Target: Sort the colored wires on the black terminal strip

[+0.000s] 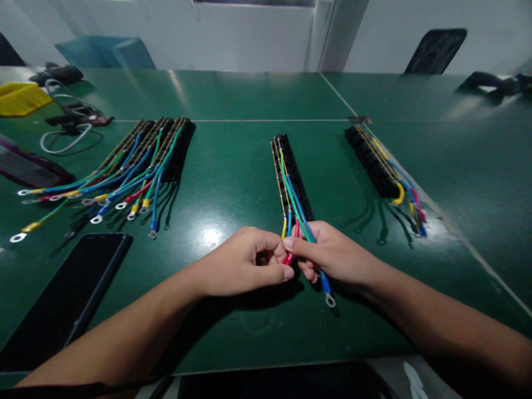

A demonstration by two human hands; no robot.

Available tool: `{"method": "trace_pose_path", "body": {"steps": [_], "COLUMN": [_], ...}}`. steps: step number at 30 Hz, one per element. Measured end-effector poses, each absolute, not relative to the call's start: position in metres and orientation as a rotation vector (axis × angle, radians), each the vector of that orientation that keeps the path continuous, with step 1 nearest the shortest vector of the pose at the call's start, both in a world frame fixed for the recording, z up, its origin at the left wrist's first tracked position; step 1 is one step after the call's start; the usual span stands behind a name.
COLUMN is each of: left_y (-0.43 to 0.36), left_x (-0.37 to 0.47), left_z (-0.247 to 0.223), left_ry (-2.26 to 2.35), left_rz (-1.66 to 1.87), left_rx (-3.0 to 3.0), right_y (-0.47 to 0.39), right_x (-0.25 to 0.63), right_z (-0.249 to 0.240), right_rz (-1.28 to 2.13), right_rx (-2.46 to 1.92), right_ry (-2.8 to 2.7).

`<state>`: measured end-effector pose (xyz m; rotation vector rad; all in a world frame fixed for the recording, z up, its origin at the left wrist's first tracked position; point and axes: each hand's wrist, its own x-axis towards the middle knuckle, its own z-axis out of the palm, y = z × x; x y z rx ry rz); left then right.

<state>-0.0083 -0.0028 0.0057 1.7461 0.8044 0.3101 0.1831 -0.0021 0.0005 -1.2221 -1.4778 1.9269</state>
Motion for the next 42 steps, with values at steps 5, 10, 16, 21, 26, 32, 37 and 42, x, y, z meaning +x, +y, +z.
{"method": "trace_pose_path", "body": {"steps": [5, 10, 16, 21, 26, 32, 37, 42], "left_y": [-0.0040, -0.0047, -0.0033, -0.0048, -0.0045, -0.0025, -0.0032, -0.0030], "left_x": [-0.0063, -0.0064, -0.0080, -0.0059, -0.0066, -0.0068, -0.0047, -0.0052], "left_z": [0.0046, 0.0044, 0.0050, 0.0044, 0.0030, 0.0021, 0.0035, 0.0023], "left_ry": [0.870, 0.845, 0.790, 0.827, 0.790, 0.789, 0.790, 0.782], "left_rz": [0.329, 0.337, 0.302, 0.332, 0.340, 0.356, 0.340, 0.365], "left_rx": [1.699, 1.700, 1.617, 1.587, 1.570, 1.558, 1.495, 1.499], "right_y": [-0.0026, -0.0024, -0.0024, -0.0024, -0.0020, -0.0017, -0.0020, -0.0021], "right_x": [0.1825, 0.1830, 0.1831, 0.1820, 0.1823, 0.1823, 0.1809, 0.1822], "right_z": [0.0014, 0.0023, 0.0024, 0.0027, 0.0019, -0.0001, 0.0008, -0.0010], "right_rz": [1.915, 1.922, 1.926, 1.896, 1.911, 1.890, 1.871, 1.868], "right_rx": [-1.215, -1.234, -1.218, -1.244, -1.256, -1.254, -1.214, -1.231], "right_ry": [-1.477, -1.507, -1.504, -1.502, -1.453, -1.467, -1.500, -1.500]}}
